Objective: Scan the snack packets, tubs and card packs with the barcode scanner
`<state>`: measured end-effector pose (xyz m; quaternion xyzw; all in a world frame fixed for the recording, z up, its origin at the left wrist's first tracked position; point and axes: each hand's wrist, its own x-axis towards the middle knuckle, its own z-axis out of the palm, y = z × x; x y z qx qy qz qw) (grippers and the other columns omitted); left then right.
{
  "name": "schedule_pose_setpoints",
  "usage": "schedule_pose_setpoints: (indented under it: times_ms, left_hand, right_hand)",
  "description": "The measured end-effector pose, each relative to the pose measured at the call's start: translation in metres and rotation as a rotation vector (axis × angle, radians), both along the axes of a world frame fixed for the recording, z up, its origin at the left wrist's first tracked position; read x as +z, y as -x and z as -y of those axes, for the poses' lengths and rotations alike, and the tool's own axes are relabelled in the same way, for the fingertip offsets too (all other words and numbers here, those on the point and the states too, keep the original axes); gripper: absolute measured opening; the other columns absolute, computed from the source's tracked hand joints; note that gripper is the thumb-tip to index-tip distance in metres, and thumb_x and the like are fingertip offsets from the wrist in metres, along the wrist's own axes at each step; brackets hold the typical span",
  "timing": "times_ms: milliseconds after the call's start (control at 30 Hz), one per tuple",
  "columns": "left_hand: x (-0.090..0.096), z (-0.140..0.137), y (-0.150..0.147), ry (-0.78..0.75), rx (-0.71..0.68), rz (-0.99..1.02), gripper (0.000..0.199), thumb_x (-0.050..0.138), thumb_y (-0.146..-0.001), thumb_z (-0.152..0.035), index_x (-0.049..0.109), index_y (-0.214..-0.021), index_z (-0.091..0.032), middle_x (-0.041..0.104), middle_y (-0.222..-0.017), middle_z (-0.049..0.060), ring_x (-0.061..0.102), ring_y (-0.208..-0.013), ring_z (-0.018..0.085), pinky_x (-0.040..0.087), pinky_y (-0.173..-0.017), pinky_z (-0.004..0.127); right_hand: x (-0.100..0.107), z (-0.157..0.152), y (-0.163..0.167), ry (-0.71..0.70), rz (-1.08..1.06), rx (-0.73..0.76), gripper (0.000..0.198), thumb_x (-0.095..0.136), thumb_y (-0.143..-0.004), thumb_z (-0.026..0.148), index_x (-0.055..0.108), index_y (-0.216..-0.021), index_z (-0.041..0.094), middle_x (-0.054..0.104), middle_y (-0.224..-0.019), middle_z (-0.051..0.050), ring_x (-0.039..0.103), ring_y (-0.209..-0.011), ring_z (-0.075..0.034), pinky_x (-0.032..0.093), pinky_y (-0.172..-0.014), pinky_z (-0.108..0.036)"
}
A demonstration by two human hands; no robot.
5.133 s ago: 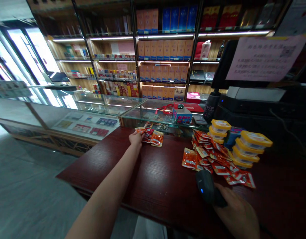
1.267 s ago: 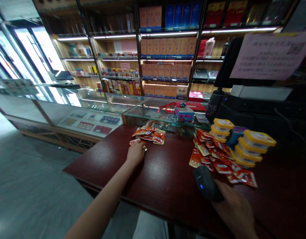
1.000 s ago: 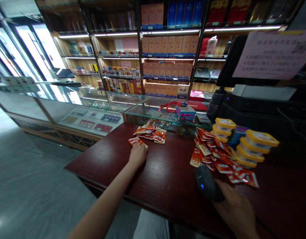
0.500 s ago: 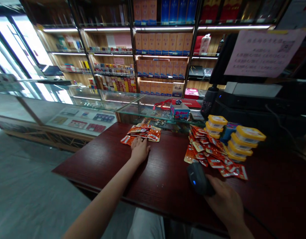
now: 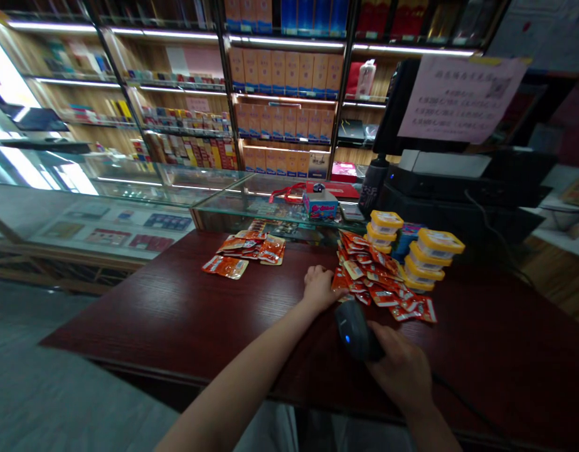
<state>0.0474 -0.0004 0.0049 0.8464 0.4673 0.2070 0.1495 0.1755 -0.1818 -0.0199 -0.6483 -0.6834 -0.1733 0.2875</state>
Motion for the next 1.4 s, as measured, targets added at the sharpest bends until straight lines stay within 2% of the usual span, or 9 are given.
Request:
schedule_pose_setpoints:
  times_ms: [167, 333, 500, 600, 833, 967, 1100, 1233, 1400]
  left_hand:
    - [-0.002, -0.006, 0.004, 0.027, 0.049, 0.023, 0.048, 0.071, -0.067, -0.052, 0.067, -0.105, -0.024, 0.055, -0.116, 0.009, 0.045, -0.111, 0.028, 0.038, -0.094, 0.038]
    - [0.005, -0.016, 0.033, 0.090, 0.128, 0.083, 0.033, 0.084, -0.049, -0.035, 0.070, -0.076, -0.022, 0.060, -0.100, 0.007, 0.052, -0.100, 0.027, 0.042, -0.084, 0.034]
    - [0.000, -0.023, 0.065, 0.307, 0.087, 0.466, 0.032, 0.083, -0.044, -0.027, 0.054, -0.054, -0.018, 0.054, -0.055, -0.002, 0.051, -0.054, 0.012, 0.037, -0.052, 0.023]
    - [-0.004, -0.023, 0.075, 0.465, 0.073, 0.736, 0.040, 0.082, -0.047, -0.030, 0.045, -0.056, -0.018, 0.049, -0.047, -0.006, 0.044, -0.041, 0.008, 0.031, -0.043, 0.020]
    - [-0.011, -0.019, 0.076, 0.368, 0.094, 1.083, 0.038, 0.079, -0.052, -0.030, 0.044, -0.059, -0.018, 0.057, -0.057, -0.003, 0.055, -0.052, 0.010, 0.043, -0.052, 0.022]
    - [-0.016, -0.022, 0.074, 0.330, 0.122, 1.139, 0.037, 0.078, -0.053, -0.029, 0.044, -0.060, -0.018, 0.059, -0.061, -0.002, 0.057, -0.057, 0.012, 0.046, -0.057, 0.024]
    - [-0.016, -0.023, 0.074, 0.277, 0.173, 1.132, 0.036, 0.076, -0.055, -0.030, 0.042, -0.057, -0.018, 0.059, -0.063, -0.001, 0.056, -0.060, 0.012, 0.045, -0.058, 0.024]
    - [-0.016, -0.023, 0.075, 0.199, 0.277, 1.027, 0.030, 0.075, -0.055, -0.031, 0.049, -0.057, -0.017, 0.056, -0.060, -0.002, 0.052, -0.058, 0.012, 0.039, -0.054, 0.022]
    - [-0.019, -0.025, 0.075, 0.282, 0.207, 1.143, 0.033, 0.076, -0.054, -0.031, 0.046, -0.060, -0.018, 0.056, -0.060, -0.003, 0.054, -0.058, 0.011, 0.042, -0.057, 0.023]
  right_hand:
    - [0.000, 0.000, 0.000, 0.005, -0.014, 0.009, 0.034, 0.053, -0.075, 0.017, 0.055, -0.109, 0.019, 0.069, -0.088, -0.004, 0.064, -0.078, -0.019, 0.043, -0.069, -0.030]
    - [0.000, 0.000, 0.000, 0.043, -0.017, -0.004, 0.032, 0.054, -0.077, 0.019, 0.055, -0.109, 0.019, 0.069, -0.088, -0.004, 0.064, -0.078, -0.020, 0.044, -0.071, -0.031]
    - [0.001, 0.001, 0.001, 0.049, 0.001, -0.008, 0.032, 0.052, -0.076, 0.019, 0.057, -0.108, 0.019, 0.069, -0.091, -0.005, 0.064, -0.079, -0.020, 0.045, -0.070, -0.031]
    - [0.003, 0.000, 0.003, 0.074, 0.023, -0.032, 0.033, 0.051, -0.075, 0.017, 0.058, -0.107, 0.018, 0.070, -0.094, -0.006, 0.065, -0.080, -0.021, 0.046, -0.071, -0.031]
    - [0.021, -0.002, 0.014, 0.211, -0.162, -0.071, 0.035, 0.050, -0.076, 0.021, 0.059, -0.110, 0.023, 0.071, -0.100, -0.004, 0.067, -0.084, -0.023, 0.047, -0.070, -0.033]
    - [0.037, -0.001, 0.025, 0.252, -0.415, -0.091, 0.028, 0.056, -0.077, 0.033, 0.061, -0.103, 0.026, 0.073, -0.089, -0.003, 0.069, -0.076, -0.024, 0.048, -0.065, -0.031]
    - [0.048, 0.002, 0.033, 0.276, -0.593, 0.038, 0.030, 0.059, -0.077, 0.035, 0.062, -0.104, 0.022, 0.073, -0.094, -0.007, 0.068, -0.082, -0.025, 0.050, -0.072, -0.034]
    - [0.053, 0.003, 0.034, 0.277, -0.636, 0.079, 0.030, 0.060, -0.075, 0.033, 0.063, -0.101, 0.020, 0.073, -0.094, -0.008, 0.068, -0.084, -0.025, 0.051, -0.076, -0.035]
    - [0.057, 0.006, 0.036, 0.292, -0.626, 0.079, 0.027, 0.058, -0.075, 0.031, 0.064, -0.099, 0.020, 0.073, -0.094, -0.007, 0.068, -0.085, -0.025, 0.051, -0.075, -0.034]
